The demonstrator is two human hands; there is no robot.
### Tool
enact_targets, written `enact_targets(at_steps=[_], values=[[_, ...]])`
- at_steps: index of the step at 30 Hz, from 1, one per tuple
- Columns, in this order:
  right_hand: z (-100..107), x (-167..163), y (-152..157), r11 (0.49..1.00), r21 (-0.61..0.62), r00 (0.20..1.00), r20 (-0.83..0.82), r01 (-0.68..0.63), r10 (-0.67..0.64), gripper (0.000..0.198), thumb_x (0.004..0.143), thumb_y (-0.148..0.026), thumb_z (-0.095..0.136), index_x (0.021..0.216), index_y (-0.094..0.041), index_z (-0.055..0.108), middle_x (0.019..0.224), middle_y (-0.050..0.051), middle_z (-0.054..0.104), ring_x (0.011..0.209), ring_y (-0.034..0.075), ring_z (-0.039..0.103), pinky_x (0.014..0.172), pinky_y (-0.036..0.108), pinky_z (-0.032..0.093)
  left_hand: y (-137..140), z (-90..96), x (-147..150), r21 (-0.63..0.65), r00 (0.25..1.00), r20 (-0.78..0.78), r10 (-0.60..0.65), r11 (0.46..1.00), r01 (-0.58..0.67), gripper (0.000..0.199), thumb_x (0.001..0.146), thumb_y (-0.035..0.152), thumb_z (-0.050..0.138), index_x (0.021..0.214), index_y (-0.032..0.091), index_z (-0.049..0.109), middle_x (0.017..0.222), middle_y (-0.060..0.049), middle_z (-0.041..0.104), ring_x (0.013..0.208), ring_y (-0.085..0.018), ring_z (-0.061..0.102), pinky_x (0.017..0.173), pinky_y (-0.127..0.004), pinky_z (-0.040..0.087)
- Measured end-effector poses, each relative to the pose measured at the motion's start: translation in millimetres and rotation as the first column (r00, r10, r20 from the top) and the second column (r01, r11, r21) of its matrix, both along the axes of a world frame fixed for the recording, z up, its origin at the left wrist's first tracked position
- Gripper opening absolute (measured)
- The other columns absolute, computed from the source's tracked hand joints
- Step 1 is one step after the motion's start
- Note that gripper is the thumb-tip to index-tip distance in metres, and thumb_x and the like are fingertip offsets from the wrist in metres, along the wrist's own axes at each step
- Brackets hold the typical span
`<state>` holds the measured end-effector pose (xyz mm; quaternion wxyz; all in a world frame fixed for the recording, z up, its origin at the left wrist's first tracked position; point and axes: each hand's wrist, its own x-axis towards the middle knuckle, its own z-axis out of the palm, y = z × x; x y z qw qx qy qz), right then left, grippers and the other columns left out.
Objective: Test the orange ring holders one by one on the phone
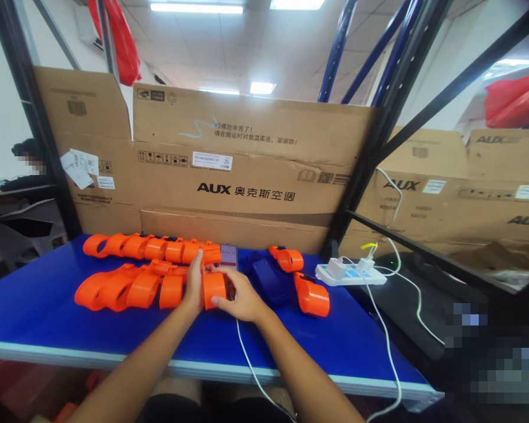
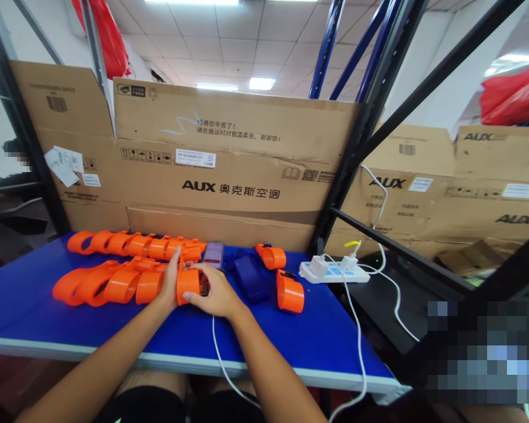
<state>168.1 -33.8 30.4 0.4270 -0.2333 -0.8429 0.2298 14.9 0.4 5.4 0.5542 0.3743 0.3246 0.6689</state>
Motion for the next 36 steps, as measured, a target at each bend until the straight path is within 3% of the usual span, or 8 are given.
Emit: enact_targets(at_steps=[6,10,13,18,21,26,32,36], values=[[-1.3,8.6,14.1,0.973,-0.139,0.932,-0.290,0.183,-0.216,0.052,0.090,-0.060,0.052,0.126,-0.022,0.054,0.111,0.008,0.068,0.092,0.024,0.066,0.082,0.033,0.053,-17.4,4.6,16.6,0.197,0.972,-0.159,0.172,0.970,-0.139,0.048,0.087,0.058,0.060,0.117,0.022,0.069,0.114,-0.009,0.071,0.113,-0.027,0.062,0.090,-0.033,0.049],[-2.6,13.6,22.9,0.939,-0.181,0.830,-0.440,0.292,-0.343,0.048,0.093,-0.060,0.044,0.120,-0.021,0.056,0.102,0.007,0.066,0.083,0.022,0.063,0.076,0.033,0.052,-34.0,8.1,20.9,0.257,0.903,-0.417,0.101,0.966,0.010,0.047,0.088,0.051,0.062,0.125,0.023,0.064,0.098,-0.008,0.071,0.092,-0.026,0.064,0.081,-0.035,0.049],[-2.8,14.8,25.9,0.914,-0.282,0.800,-0.453,0.290,-0.393,0.052,0.097,-0.061,0.033,0.121,-0.020,0.055,0.087,0.006,0.065,0.063,0.018,0.057,0.058,0.030,0.049,-42.7,7.2,22.4,0.329,0.851,-0.470,0.235,0.941,-0.078,0.034,0.086,0.044,0.065,0.113,0.024,0.064,0.091,-0.005,0.066,0.081,-0.021,0.060,0.076,-0.031,0.046],[4.4,8.2,19.7,0.948,-0.268,0.875,-0.401,0.172,-0.272,0.046,0.093,-0.060,0.048,0.112,-0.020,0.060,0.095,0.005,0.066,0.082,0.020,0.061,0.072,0.030,0.052,-61.1,9.6,10.5,0.473,0.763,-0.512,0.396,0.871,-0.134,0.020,0.087,0.037,0.064,0.100,0.023,0.059,0.082,-0.001,0.058,0.071,-0.016,0.056,0.066,-0.027,0.044],[3.8,-4.6,12.1,0.900,-0.430,0.939,-0.333,-0.072,-0.084,0.044,0.091,-0.060,0.056,0.113,-0.021,0.059,0.085,0.002,0.063,0.070,0.016,0.060,0.059,0.025,0.050,-70.8,28.9,-12.4,0.601,0.628,-0.616,0.476,0.799,-0.016,0.020,0.089,0.032,0.062,0.107,0.024,0.058,0.085,-0.002,0.060,0.073,-0.016,0.057,0.067,-0.028,0.046],[-10.2,-26.2,1.8,0.656,-0.690,0.944,-0.309,-0.307,0.118,0.049,0.088,-0.058,0.063,0.120,-0.021,0.056,0.084,0.001,0.062,0.058,0.012,0.059,0.047,0.022,0.050,-52.1,75.9,-69.4,0.685,0.388,-0.672,0.630,0.728,0.004,0.026,0.088,0.033,0.061,0.112,0.023,0.059,0.093,-0.004,0.065,0.084,-0.018,0.062,0.076,-0.032,0.050],[-13.7,-29.3,-3.7,0.571,-0.737,0.932,-0.274,-0.361,0.237,0.057,0.084,-0.044,0.074,0.135,-0.026,0.055,0.117,0.006,0.066,0.091,0.017,0.068,0.074,0.029,0.062,7.0,85.5,-141.9,0.601,0.168,-0.775,0.609,0.793,-0.100,0.028,0.090,0.041,0.054,0.108,0.021,0.062,0.091,-0.005,0.070,0.084,-0.020,0.065,0.078,-0.033,0.051],[-18.5,-28.6,-2.4,0.563,-0.756,0.942,-0.252,-0.334,0.221,0.069,0.091,-0.045,0.067,0.152,-0.028,0.038,0.114,0.007,0.069,0.093,0.019,0.071,0.082,0.036,0.062,32.5,75.2,-180.0,0.502,-0.191,-0.855,0.481,0.862,-0.074,0.038,0.088,0.043,0.053,0.118,0.021,0.063,0.111,-0.010,0.070,0.106,-0.028,0.063,0.093,-0.042,0.047]])
